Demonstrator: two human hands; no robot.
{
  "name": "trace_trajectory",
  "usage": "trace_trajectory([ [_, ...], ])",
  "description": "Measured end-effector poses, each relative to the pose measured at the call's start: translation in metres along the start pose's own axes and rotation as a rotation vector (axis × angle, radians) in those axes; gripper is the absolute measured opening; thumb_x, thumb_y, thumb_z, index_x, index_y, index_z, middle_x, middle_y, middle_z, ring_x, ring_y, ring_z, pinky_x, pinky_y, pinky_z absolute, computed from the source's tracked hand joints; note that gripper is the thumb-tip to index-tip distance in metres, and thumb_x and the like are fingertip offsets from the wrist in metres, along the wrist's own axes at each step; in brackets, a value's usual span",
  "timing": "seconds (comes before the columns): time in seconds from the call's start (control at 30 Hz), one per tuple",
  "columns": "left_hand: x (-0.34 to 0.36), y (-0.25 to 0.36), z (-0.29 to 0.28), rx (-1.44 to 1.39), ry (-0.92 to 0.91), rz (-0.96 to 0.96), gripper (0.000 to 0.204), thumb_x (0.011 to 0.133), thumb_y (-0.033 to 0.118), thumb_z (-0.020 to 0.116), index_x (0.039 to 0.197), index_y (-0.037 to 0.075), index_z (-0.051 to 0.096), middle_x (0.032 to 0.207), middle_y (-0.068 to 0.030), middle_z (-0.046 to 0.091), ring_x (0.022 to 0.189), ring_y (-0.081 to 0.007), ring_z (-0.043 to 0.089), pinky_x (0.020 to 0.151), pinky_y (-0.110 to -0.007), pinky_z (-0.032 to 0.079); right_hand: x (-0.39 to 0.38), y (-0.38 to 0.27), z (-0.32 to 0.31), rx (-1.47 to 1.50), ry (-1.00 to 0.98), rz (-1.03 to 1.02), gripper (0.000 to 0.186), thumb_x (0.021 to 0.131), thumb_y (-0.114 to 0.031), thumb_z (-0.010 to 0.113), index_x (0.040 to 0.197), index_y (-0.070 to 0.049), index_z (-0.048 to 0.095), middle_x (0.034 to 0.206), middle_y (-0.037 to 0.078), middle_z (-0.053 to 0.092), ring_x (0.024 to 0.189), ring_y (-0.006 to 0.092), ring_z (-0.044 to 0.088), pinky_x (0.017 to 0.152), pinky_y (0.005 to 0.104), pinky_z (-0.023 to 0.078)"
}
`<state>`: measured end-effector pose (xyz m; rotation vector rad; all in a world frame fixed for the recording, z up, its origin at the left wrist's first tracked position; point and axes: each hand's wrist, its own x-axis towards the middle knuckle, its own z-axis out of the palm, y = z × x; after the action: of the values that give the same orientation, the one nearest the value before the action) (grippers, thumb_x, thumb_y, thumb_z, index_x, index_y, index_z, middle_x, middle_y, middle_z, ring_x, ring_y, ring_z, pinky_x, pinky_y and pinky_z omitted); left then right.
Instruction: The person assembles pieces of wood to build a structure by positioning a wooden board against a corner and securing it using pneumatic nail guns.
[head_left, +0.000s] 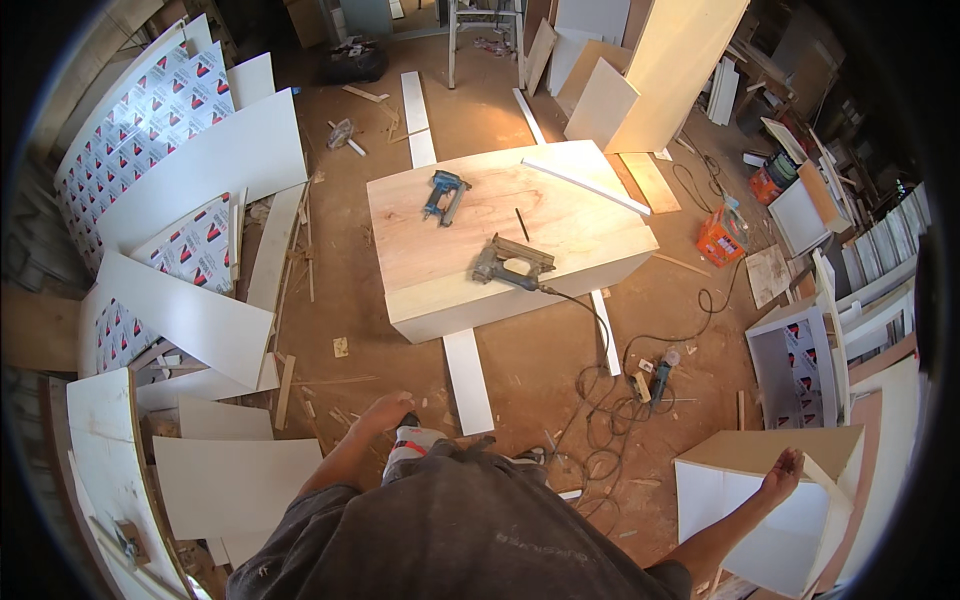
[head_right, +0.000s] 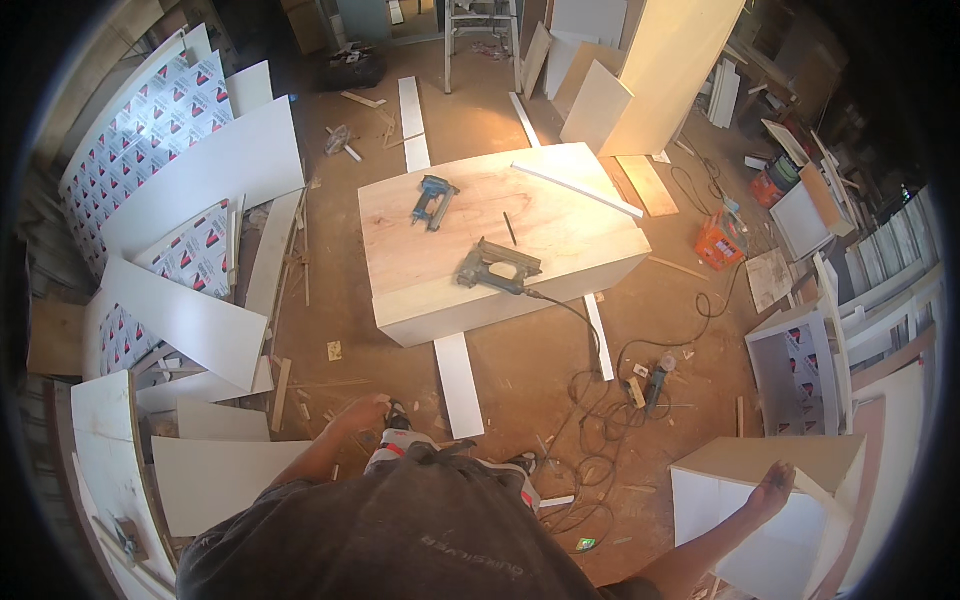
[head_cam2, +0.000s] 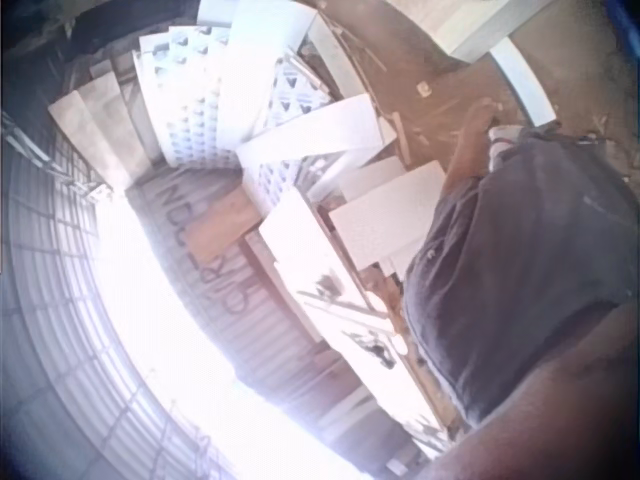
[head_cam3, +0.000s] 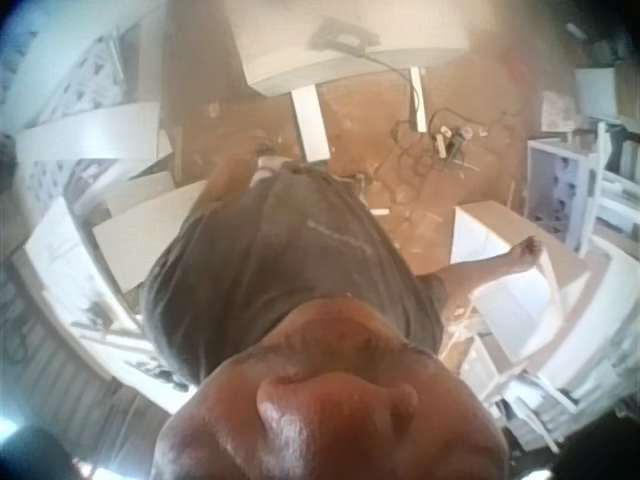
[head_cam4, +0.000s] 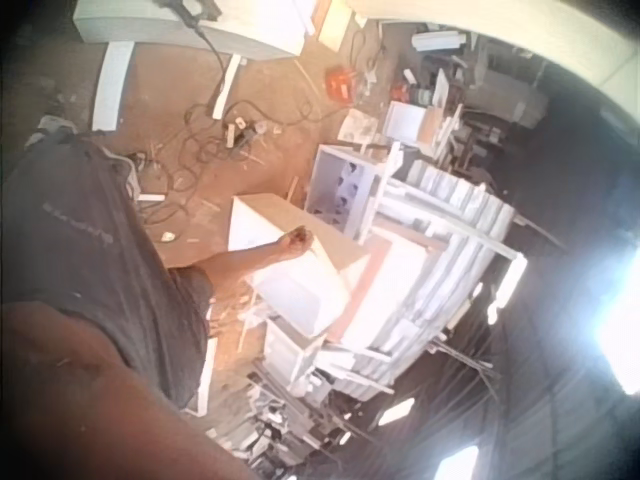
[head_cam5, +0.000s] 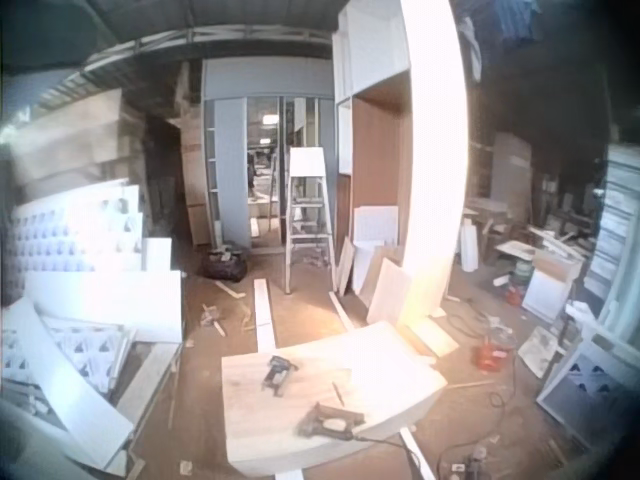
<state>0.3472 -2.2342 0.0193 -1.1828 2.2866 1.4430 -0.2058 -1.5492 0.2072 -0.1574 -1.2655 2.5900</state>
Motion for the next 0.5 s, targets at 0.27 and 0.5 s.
trace_trajectory([
  [0.27, -0.063, -0.142, -0.199, 0.017, 0.13, -0.403, 0.046, 0.09, 0.033, 0.052, 0.124, 0.002, 0.059, 0.117, -0.0197, 0.066, 0.113, -0.0316, 0.061, 0.093, -0.041, 0.046, -0.216, 0.23, 0.228, -0.315, -0.064, -0.075, 0.02, 0.093, -0.008, 0.061, 0.106, 0.005, 0.054, 0.107, 0.014, 0.059, 0.096, 0.0227, 0.059, 0.086, 0.0347, 0.054],
  [0.5, -0.138, -0.25, -0.284, -0.245, 0.59, -0.526, 0.04, 0.095, 0.028, 0.046, 0.12, 0.001, 0.061, 0.104, -0.0188, 0.066, 0.096, -0.0254, 0.064, 0.081, -0.038, 0.049, -0.31, 0.383, 0.387, -0.244, -0.18, 0.123, 0.036, 0.091, -0.003, 0.062, 0.12, 0.001, 0.041, 0.107, 0.01, 0.055, 0.091, 0.0202, 0.06, 0.085, 0.0359, 0.055],
])
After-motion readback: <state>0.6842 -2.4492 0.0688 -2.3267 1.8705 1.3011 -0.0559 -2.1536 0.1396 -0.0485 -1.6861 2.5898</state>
